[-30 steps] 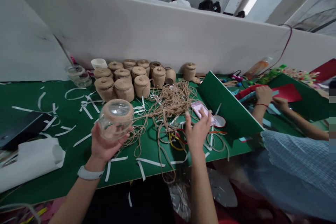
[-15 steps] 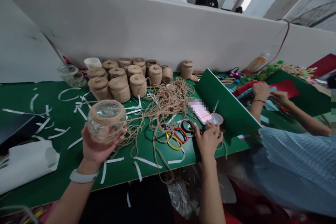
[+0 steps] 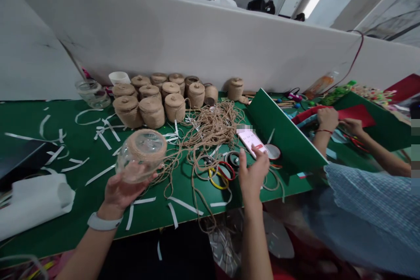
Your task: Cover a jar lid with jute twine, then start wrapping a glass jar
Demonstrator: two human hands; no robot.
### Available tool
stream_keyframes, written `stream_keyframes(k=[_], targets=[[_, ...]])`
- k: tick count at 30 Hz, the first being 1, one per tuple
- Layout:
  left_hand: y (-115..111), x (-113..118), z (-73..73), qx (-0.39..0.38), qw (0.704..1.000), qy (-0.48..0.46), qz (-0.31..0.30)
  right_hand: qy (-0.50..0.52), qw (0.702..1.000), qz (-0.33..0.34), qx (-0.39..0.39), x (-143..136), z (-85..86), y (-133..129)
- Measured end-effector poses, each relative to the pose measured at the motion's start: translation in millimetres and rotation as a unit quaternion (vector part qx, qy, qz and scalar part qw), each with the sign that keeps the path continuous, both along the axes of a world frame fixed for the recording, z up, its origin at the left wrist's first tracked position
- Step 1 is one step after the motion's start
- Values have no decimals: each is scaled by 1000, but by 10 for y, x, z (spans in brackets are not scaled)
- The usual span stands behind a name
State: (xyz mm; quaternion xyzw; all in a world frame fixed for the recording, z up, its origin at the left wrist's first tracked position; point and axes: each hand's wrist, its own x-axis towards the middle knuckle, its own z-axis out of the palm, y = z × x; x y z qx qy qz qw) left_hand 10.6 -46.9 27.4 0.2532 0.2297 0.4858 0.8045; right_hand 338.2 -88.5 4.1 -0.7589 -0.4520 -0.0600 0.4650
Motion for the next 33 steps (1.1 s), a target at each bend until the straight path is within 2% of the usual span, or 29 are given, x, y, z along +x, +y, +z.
stream_keyframes(k=[1,2,5,7,9,11,13,16,22,27,29,33], targets=[[-10,31,0,9,1000,3,-11,44,998,36,21,-166,127,-8],[-19,71,5,17,1000,6,-17,82,991,100,41,-341,259,-15],[-38,217,46,22,1000,17,4,107,946,297,74,-822,622,-23],[-39,301,86,18,999,32,25,95,923,369,48,-1042,779,-13],[-33,350,126,12,998,49,36,92,909,407,11,-1176,853,8],[-25,364,155,2,996,68,57,94,911,402,-14,-1252,869,36],[-20,357,171,-11,992,89,91,101,923,370,-24,-1297,861,63],[-21,339,171,-22,988,100,115,127,933,335,-15,-1340,854,96],[-27,329,132,-59,993,71,73,227,907,354,21,-1401,830,135],[-41,346,115,-90,993,52,61,232,899,369,40,-1408,806,145],[-44,331,104,-75,996,44,34,218,898,381,39,-1398,817,137],[-67,256,70,-33,992,34,-114,184,895,405,43,-1377,851,107]])
